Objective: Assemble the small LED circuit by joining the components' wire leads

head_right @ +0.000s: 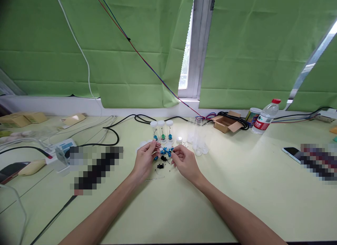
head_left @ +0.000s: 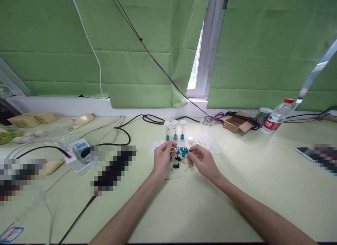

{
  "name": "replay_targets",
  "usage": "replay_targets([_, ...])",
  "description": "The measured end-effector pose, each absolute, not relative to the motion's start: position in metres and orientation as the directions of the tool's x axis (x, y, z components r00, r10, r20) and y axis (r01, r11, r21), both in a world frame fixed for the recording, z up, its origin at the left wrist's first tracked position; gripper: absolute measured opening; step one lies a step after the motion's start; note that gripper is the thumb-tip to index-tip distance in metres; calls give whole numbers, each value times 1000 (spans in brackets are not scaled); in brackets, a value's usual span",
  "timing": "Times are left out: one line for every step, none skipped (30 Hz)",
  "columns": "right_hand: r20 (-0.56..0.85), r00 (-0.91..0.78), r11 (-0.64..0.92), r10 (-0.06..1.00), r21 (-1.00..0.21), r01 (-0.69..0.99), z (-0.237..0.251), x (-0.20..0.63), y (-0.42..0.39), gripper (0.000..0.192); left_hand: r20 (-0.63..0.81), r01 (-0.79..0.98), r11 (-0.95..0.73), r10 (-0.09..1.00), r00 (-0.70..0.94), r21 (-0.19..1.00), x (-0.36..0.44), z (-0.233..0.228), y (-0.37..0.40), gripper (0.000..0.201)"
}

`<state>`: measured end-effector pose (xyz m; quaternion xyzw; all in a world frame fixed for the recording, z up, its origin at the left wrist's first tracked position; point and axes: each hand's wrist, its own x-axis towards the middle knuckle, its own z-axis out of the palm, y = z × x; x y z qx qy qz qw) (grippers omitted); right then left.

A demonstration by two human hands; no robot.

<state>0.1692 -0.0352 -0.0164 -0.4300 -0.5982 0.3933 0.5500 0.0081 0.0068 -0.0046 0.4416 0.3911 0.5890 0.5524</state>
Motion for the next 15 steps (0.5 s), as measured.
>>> replay_targets([319,-24,319,948,-944,82,-17,169,-35,22,83,-302,-78,997,4,950,8,-4,7,42])
replay_targets([317,-24,318,948,-945,83,-18,169,-35,22,79,-300,-73,997,6,951,8,-4,7,42])
replay_targets([316,-23,317,949,-945,83,-18,169,-34,22,74,-301,-68,997,9,951,7,-4,6,43])
replay_targets([315,-22,315,949,-945,83,-19,170,-34,22,70,-304,-63,997,12,951,7,-3,6,44])
replay_targets([314,-21,315,949,-945,83,-19,170,-34,22,67,-307,-59,998,15,950,7,-3,6,44])
replay_targets([314,-21,314,949,-946,84,-19,170,-34,22,63,-310,-54,998,19,949,7,-2,6,44])
replay_targets([313,-21,314,950,-946,86,-19,170,-34,21,61,-312,-51,998,24,949,7,-2,6,44])
replay_targets([313,-21,314,949,-946,87,-19,170,-34,21,60,-314,-48,998,28,948,7,-2,5,43])
replay_targets([313,-22,314,950,-945,89,-19,170,-34,21,61,-315,-47,998,32,948,7,-2,5,42])
replay_targets([312,-23,312,950,-946,90,-18,171,-34,21,59,-316,-45,998,35,948,7,-2,6,41])
replay_targets([310,-23,311,950,-946,91,-18,171,-34,21,58,-318,-43,998,39,947,7,-2,6,40])
replay_targets([309,-22,310,951,-946,93,-18,171,-34,22,55,-319,-38,997,45,947,7,-2,6,40])
replay_targets([307,-22,308,951,-947,93,-18,171,-34,22,51,-320,-32,997,52,947,7,-3,6,39])
replay_targets([305,-21,306,952,-947,94,-18,170,-34,22,47,-321,-26,997,58,947,6,-3,6,39])
replay_targets([302,-20,303,953,-948,95,-18,170,-34,22,45,-323,-22,997,63,946,6,-3,6,39])
